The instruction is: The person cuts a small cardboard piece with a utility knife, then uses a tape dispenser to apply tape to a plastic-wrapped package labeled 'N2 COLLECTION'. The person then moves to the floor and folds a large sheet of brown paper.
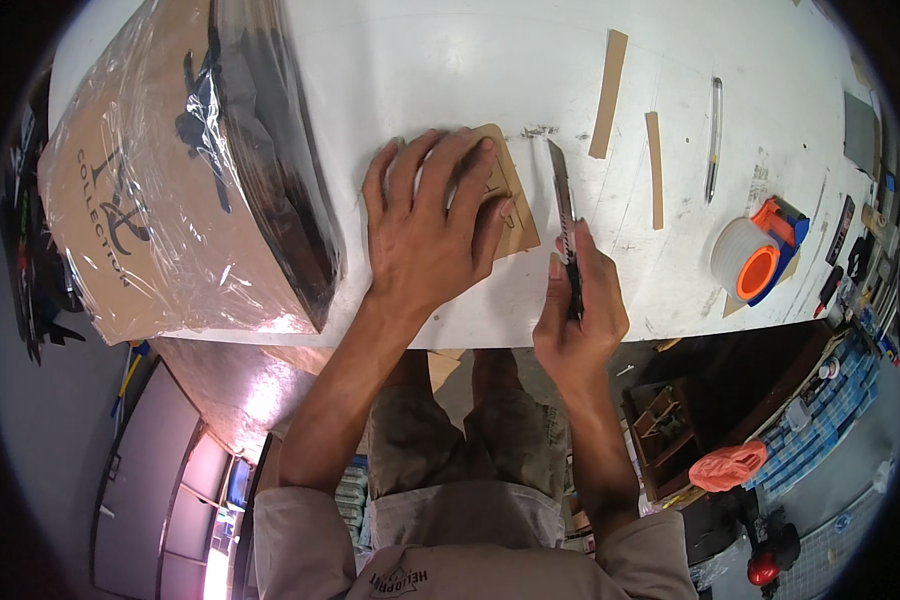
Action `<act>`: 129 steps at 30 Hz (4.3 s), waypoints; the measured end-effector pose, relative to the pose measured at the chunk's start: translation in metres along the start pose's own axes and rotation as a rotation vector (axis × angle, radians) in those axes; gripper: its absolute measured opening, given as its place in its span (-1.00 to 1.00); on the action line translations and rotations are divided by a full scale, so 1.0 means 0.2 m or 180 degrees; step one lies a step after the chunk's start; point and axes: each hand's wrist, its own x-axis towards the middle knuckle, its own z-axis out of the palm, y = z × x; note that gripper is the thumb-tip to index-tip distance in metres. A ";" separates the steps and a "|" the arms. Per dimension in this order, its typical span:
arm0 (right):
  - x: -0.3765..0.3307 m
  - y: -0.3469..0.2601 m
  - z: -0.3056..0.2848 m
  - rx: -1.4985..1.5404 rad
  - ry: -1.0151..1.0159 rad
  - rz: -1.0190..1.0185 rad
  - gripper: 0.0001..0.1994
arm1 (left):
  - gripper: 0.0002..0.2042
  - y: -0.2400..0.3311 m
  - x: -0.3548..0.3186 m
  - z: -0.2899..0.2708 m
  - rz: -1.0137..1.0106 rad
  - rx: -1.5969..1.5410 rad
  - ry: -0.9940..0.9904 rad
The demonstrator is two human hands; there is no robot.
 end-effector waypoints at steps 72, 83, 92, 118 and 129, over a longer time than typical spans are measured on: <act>-0.15 0.08 -0.11 -0.0239 -0.0568 -0.0339 -0.44 | -0.54 0.11 -0.21 0.02 0.0075 0.0219 -0.0258; -0.10 0.14 -0.19 -0.0100 -0.0763 -0.0284 -0.53 | -0.59 0.09 -0.20 0.03 0.0075 0.0022 -0.0225; -0.10 0.15 -0.21 -0.0206 -0.0851 -0.0341 -0.52 | -0.62 0.10 -0.20 0.03 0.0048 0.0008 -0.0223; -0.14 0.17 -0.28 -0.0265 -0.0970 -0.0558 -0.34 | -0.61 0.09 -0.20 0.03 0.0042 0.0029 -0.0131; -0.12 0.13 -0.16 -0.0145 -0.0662 -0.0400 -0.54 | -0.60 0.10 -0.20 0.04 0.0035 0.0080 -0.0129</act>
